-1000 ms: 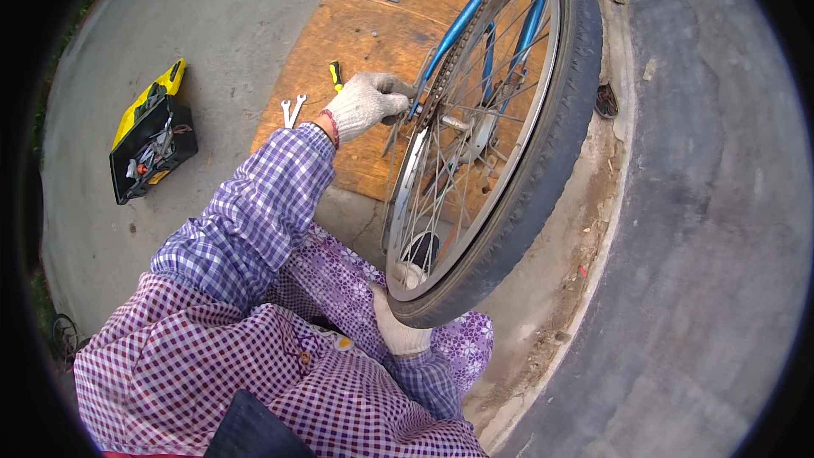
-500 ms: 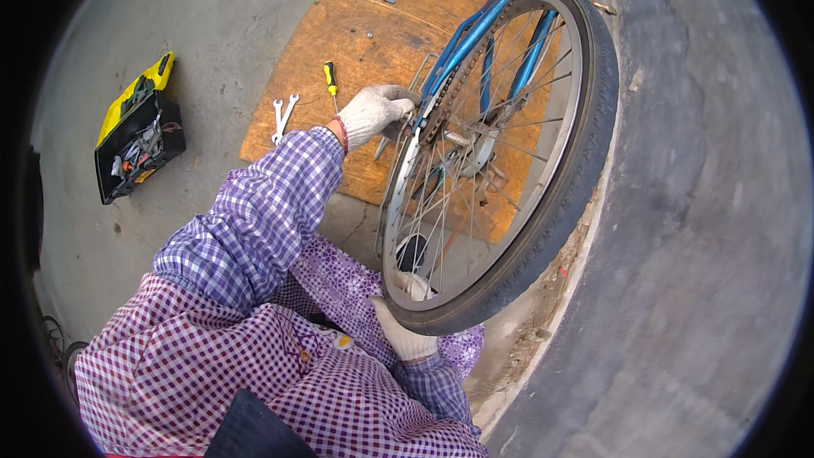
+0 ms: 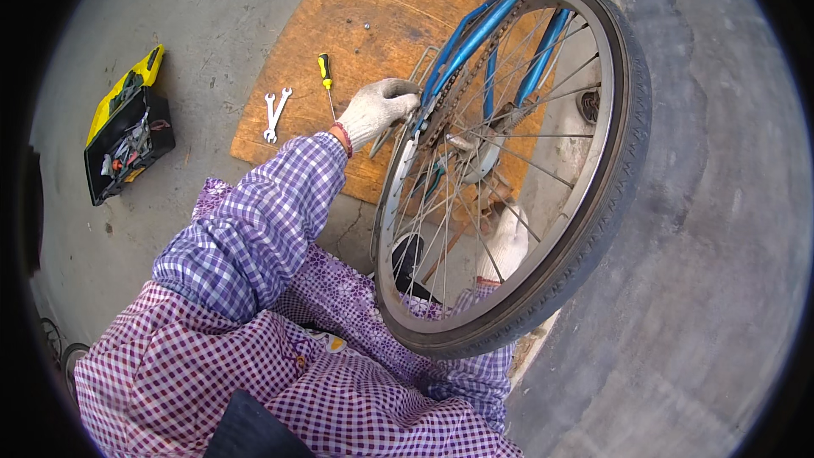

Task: The person works on the rear wheel of a blue bicycle, using a screwdriver and pliers to adjust the chain and hub area. They rotate the wheel and make repeated small adjustments to the chain tension and alignment.

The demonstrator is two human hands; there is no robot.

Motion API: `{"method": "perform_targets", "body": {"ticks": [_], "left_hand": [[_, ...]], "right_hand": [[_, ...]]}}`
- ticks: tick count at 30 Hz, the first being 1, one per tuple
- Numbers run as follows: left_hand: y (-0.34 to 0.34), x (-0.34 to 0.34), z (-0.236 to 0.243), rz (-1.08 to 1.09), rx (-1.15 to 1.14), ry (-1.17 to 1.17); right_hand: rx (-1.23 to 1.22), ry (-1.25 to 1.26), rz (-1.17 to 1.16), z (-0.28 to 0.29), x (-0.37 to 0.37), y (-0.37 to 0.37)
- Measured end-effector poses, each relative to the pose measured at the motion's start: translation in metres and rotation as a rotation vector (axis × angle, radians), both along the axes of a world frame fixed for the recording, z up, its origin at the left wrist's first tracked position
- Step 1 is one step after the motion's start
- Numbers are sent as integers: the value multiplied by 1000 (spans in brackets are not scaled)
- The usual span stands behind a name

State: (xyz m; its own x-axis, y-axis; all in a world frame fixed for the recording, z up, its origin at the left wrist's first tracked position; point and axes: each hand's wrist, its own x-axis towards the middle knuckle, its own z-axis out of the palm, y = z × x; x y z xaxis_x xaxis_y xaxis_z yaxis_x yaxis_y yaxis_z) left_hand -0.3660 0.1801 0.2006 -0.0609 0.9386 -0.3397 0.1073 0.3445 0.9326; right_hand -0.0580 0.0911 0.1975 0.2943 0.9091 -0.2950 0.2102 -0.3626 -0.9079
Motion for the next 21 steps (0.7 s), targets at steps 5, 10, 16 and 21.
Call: {"method": "perform_targets", "body": {"ticks": [5, 10, 16, 21], "left_hand": [[33, -1, 6, 145, 163, 185], [58, -66, 8, 467, 357, 177], [52, -55, 72, 481, 416, 69], [27, 0, 61, 249, 339, -50]], "right_hand": [[-17, 472, -163, 7, 8, 26], [73, 648, -73, 34, -18, 29], [70, 766, -59, 75, -50, 10], [48, 798, -19, 93, -46, -3]]}}
